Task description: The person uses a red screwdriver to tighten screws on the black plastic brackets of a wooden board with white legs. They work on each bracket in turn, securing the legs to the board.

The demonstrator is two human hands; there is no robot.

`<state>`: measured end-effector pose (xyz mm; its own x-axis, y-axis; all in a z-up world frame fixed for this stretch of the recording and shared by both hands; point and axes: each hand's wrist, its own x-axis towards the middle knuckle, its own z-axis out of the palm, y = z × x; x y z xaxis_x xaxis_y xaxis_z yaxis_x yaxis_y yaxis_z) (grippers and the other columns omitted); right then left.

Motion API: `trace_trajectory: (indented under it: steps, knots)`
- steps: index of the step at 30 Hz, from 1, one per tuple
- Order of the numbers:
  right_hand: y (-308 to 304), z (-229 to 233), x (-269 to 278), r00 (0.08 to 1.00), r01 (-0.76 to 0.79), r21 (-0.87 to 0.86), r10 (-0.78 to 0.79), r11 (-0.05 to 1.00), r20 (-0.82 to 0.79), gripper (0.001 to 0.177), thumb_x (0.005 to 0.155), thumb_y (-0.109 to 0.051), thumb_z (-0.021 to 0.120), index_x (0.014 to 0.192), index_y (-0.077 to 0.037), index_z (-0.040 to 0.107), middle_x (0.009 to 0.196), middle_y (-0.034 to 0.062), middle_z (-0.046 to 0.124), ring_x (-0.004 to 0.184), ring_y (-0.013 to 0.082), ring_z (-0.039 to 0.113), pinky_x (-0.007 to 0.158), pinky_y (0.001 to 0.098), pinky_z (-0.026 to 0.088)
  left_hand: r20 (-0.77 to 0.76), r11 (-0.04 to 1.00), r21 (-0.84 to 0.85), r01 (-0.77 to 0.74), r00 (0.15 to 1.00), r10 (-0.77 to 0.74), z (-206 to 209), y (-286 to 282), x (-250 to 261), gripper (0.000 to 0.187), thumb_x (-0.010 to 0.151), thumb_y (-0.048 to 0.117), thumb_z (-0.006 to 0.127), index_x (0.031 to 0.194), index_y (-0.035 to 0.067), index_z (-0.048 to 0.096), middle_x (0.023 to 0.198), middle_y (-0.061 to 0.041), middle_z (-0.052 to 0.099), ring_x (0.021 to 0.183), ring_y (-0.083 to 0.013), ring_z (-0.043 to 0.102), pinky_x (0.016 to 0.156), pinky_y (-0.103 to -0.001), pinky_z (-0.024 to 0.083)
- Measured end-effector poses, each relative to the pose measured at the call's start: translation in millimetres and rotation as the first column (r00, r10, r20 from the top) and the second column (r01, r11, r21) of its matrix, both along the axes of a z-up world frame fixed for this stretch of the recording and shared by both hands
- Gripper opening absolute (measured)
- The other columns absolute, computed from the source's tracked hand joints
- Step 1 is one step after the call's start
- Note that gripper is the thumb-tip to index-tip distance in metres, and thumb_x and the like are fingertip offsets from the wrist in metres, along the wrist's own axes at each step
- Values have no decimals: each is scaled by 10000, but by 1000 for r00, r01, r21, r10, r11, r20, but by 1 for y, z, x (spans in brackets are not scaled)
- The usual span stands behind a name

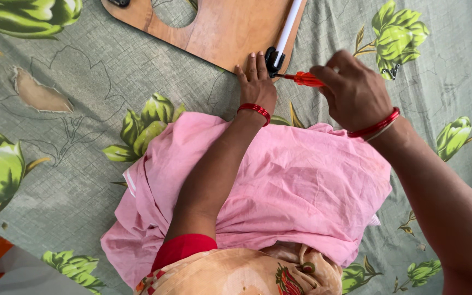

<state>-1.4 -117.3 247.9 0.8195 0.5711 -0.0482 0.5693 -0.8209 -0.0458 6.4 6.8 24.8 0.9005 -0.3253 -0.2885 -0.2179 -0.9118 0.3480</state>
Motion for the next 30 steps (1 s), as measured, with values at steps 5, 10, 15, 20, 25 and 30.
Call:
trace_trajectory:
  steps: [5, 10, 15, 20, 25, 30]
  knots:
    - [4, -3, -7, 973, 190, -205, -212, 960, -88, 362, 1049, -268, 701, 1340, -73, 611, 985, 125, 676, 665, 267, 655, 540, 415, 532, -51, 999, -11, 30, 998, -30, 5, 0, 3, 409, 973, 335, 611, 1214, 23, 719, 1699, -204, 96, 1571, -400, 80, 1194, -707, 121]
    - [3, -5, -15, 992, 73, -34, -76, 997, -99, 535, 829, -341, 789, 1236, -24, 647, 1064, 150, 665, 765, 266, 684, 596, 368, 577, -2, 1000, 0, 22, 1000, -22, 4, 3, -2, 550, 916, 391, 661, 1319, 16, 660, 1680, -212, 109, 1553, -407, 91, 1180, -711, 131]
    - [-6, -4, -7, 997, -77, -171, 79, 982, 6, 70, 1006, -111, 746, 955, -65, 763, 920, 41, 703, 837, 221, 688, 625, 323, 571, -19, 1000, 8, 16, 1000, -16, 1, 1, 0, 599, 916, 424, 669, 1357, 21, 633, 1691, -202, 110, 1561, -399, 89, 1182, -712, 137]
    - [-44, 21, -12, 983, 175, 138, -181, 975, 33, 93, 1060, -117, 776, 1036, -27, 779, 914, 116, 680, 724, 207, 660, 647, 324, 543, 14, 1000, 17, 10, 1000, -11, -1, -2, 2, 572, 907, 404, 670, 1332, 23, 654, 1682, -192, 154, 1546, -386, 120, 1169, -711, 168]
    - [-92, 18, -42, 923, 323, 411, -380, 853, 63, 110, 1058, -96, 826, 1096, -12, 766, 990, 120, 703, 816, 197, 702, 734, 308, 561, 33, 1000, 2, -17, 999, 17, 17, -3, 4, 553, 908, 473, 677, 1221, 17, 714, 1607, -267, 316, 1492, -450, 268, 1153, -619, 269]
    - [-141, -28, -96, 769, 455, 522, -614, 721, 177, 166, 1032, -102, 853, 1078, 4, 734, 1008, 131, 703, 836, 230, 680, 757, 347, 537, 83, 996, -82, 34, 996, -28, 41, -7, -2, 528, 903, 526, 702, 1064, 26, 751, 1235, -275, 654, 1159, -416, 610, 993, -499, 464]
